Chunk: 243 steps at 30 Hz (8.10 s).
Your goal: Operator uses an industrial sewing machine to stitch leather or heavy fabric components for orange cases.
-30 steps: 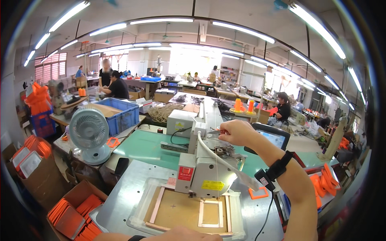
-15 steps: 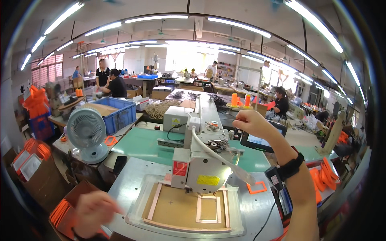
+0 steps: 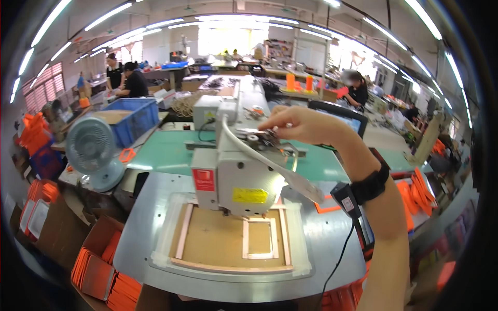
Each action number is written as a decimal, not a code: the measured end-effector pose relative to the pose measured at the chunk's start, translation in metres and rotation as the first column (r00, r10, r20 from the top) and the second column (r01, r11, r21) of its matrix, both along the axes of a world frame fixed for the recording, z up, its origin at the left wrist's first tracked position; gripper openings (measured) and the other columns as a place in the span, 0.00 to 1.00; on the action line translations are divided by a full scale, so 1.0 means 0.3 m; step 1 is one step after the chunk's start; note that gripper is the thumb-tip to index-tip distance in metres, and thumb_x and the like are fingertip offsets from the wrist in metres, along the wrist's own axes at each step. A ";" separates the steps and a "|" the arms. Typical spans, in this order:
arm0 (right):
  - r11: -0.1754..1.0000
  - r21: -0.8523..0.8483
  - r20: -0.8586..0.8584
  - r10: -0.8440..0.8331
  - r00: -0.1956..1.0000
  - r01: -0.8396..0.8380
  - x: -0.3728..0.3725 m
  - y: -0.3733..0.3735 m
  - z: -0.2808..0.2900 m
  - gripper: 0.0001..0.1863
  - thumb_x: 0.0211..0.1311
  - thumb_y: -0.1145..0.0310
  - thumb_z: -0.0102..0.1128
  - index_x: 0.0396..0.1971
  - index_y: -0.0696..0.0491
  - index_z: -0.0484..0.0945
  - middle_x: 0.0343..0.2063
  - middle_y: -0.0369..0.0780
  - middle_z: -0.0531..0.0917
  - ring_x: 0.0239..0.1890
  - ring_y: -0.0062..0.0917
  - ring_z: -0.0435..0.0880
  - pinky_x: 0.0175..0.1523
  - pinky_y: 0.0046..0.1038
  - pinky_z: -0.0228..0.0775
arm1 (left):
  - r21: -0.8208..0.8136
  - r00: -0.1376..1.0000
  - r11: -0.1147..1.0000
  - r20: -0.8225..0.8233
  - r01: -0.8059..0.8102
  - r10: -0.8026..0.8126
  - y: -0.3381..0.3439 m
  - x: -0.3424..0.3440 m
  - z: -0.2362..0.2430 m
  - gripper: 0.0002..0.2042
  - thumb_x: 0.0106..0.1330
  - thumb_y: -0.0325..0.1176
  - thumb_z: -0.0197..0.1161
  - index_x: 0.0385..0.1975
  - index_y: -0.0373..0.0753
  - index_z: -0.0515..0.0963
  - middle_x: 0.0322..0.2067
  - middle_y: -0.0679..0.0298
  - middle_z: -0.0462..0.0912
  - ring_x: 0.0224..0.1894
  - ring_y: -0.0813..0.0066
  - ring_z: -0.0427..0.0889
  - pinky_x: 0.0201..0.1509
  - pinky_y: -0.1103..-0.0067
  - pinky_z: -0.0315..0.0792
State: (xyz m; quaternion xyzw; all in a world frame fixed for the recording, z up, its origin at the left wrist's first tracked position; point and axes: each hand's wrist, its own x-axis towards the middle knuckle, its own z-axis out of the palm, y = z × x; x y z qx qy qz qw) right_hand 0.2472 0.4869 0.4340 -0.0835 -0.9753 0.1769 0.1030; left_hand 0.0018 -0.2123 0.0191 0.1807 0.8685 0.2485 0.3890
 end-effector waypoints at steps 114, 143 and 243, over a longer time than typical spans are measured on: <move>0.954 0.150 0.132 -0.279 0.951 0.259 0.236 -0.343 -0.735 0.29 0.44 0.56 0.73 0.46 0.58 0.81 0.42 0.41 0.76 0.53 0.35 0.72 0.67 0.50 0.54 | 0.030 -0.100 -0.169 -0.702 0.985 -0.705 1.642 0.248 0.590 0.25 0.63 0.33 0.62 0.61 0.49 0.71 0.65 0.53 0.65 0.65 0.51 0.68 0.65 0.48 0.62; 0.894 0.320 0.106 -0.363 0.926 0.314 0.204 -0.417 -0.741 0.20 0.43 0.61 0.73 0.37 0.55 0.83 0.38 0.36 0.77 0.47 0.27 0.79 0.67 0.65 0.47 | -0.127 -0.164 -0.103 -0.756 0.986 -0.634 1.596 0.271 0.653 0.20 0.54 0.29 0.62 0.50 0.39 0.79 0.57 0.49 0.72 0.61 0.55 0.73 0.67 0.49 0.60; 0.994 0.018 0.016 -0.110 0.994 0.110 0.362 -0.399 -0.726 0.19 0.50 0.69 0.66 0.45 0.55 0.80 0.57 0.42 0.77 0.59 0.41 0.72 0.61 0.42 0.63 | 0.015 0.129 0.246 -0.882 0.969 -0.454 1.302 0.073 0.659 0.16 0.54 0.29 0.69 0.44 0.41 0.79 0.47 0.56 0.77 0.53 0.57 0.76 0.53 0.70 0.75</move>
